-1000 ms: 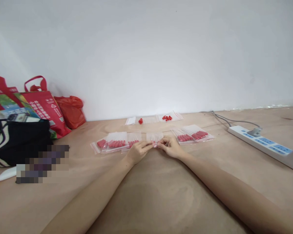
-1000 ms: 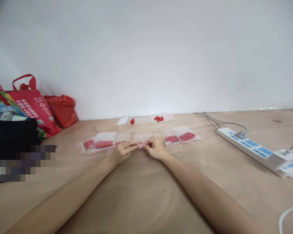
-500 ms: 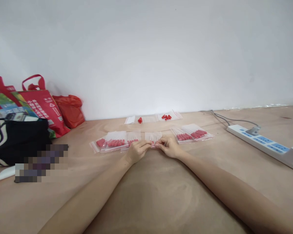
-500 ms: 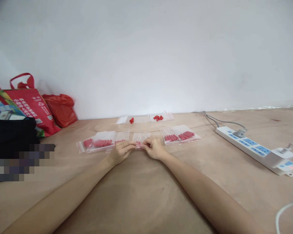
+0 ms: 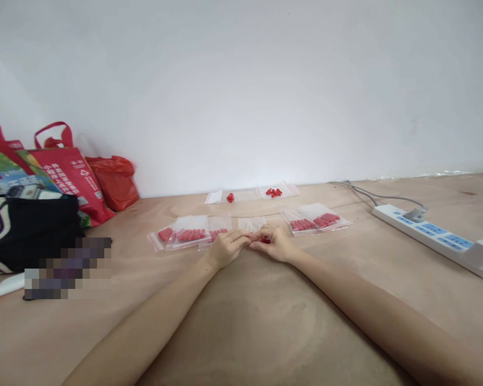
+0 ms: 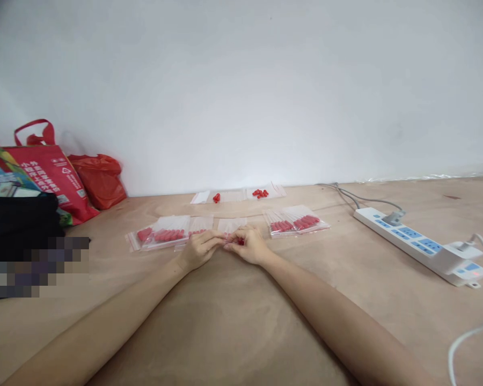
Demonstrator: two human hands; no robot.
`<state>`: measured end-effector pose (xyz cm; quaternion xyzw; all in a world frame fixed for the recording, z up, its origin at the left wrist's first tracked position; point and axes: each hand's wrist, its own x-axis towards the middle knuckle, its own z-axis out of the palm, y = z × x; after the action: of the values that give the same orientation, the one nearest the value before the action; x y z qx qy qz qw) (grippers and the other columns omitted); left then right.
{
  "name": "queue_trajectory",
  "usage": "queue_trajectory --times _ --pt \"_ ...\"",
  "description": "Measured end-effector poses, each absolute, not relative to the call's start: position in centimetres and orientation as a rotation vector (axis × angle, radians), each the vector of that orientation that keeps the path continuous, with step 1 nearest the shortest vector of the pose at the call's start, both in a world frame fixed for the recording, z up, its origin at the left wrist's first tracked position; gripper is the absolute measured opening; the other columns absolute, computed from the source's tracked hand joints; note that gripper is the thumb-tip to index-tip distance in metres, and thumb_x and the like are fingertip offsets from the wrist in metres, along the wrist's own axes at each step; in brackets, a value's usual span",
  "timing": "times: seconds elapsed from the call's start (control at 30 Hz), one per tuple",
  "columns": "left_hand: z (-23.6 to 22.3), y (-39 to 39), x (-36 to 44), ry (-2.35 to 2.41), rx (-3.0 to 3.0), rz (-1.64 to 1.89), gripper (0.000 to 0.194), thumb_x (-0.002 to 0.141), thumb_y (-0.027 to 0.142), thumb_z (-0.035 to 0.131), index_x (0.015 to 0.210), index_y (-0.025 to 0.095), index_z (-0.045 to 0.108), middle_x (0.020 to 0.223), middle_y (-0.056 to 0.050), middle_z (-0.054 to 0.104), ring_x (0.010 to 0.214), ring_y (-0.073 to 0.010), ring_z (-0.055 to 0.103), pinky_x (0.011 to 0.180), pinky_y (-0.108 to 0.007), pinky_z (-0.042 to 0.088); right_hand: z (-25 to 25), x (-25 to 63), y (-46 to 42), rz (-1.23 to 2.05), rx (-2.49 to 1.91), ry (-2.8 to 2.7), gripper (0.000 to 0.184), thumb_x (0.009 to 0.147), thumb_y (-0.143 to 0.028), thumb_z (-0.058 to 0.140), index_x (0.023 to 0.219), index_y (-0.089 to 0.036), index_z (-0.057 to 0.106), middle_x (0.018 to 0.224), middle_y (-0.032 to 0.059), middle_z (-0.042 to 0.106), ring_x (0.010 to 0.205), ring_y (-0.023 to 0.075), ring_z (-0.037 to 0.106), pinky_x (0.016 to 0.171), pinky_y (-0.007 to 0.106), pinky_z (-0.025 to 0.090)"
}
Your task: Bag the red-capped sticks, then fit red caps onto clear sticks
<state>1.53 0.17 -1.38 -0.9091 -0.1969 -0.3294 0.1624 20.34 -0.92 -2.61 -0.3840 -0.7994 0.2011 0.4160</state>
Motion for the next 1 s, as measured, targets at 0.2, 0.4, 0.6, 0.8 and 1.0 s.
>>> queue_trajectory --times 0.2,0.4,0.6,0.8,1.0 --pt "-1.4 0.2 1.5 -0.549 -2.59 -0.932 0.023 0.088 0.019 0.038 0.081 0.017 0.061 0.088 -0.003 0.067 0.079 -0.0107 0.062 0.069 -0.021 0.05 -2.9 20.3 -0.6 0.534 -0.993 -2.02 0.02 0.078 -0.032 0.051 0.069 -0.018 0.062 0.065 -0.0005 0.058 0.063 0.0111 0.051 0.062 0.024 0.039" --pt "-1.2 0.2 1.5 -0.415 -2.553 -0.877 0.023 0.088 0.016 0.038 0.083 0.017 0.061 0.088 -0.003 0.067 0.083 -0.012 0.061 0.07 -0.023 0.05 -3.0 20.3 -0.6 0.51 -1.108 -2.025 0.024 0.081 -0.031 0.047 0.066 -0.017 0.058 0.061 -0.0008 0.056 0.058 0.0102 0.048 0.056 0.022 0.035" --pt "-1.1 0.1 1.8 -0.411 -2.522 -0.909 0.021 0.086 0.017 0.041 0.077 0.016 0.06 0.085 -0.003 0.067 0.083 -0.0131 0.059 0.071 -0.024 0.05 -2.3 20.0 -1.3 0.321 -1.108 -2.122 0.013 0.079 -0.024 0.051 0.07 -0.018 0.059 0.068 -0.0005 0.059 0.068 0.0113 0.05 0.067 0.025 0.031" --pt "-0.9 0.0 2.1 -0.349 -2.52 -0.973 0.022 0.084 0.008 0.038 0.08 0.014 0.059 0.091 -0.005 0.066 0.093 -0.0154 0.055 0.08 -0.028 0.049 -1.9 18.5 -2.5 0.097 -1.396 -2.118 0.013 0.081 -0.02 0.045 0.073 -0.016 0.054 0.077 0.0035 0.062 0.074 0.0148 0.052 0.069 0.029 0.024" --pt "-0.9 0.0 2.2 -0.363 -2.571 -0.924 0.023 0.085 0.01 0.038 0.083 0.015 0.06 0.097 -0.007 0.065 0.101 -0.0164 0.052 0.085 -0.032 0.046 -1.9 18.0 -2.6 0.13 -1.552 -2.024 0.013 0.081 -0.021 0.042 0.079 -0.017 0.055 0.081 0.0042 0.064 0.076 0.0162 0.054 0.07 0.03 0.022"
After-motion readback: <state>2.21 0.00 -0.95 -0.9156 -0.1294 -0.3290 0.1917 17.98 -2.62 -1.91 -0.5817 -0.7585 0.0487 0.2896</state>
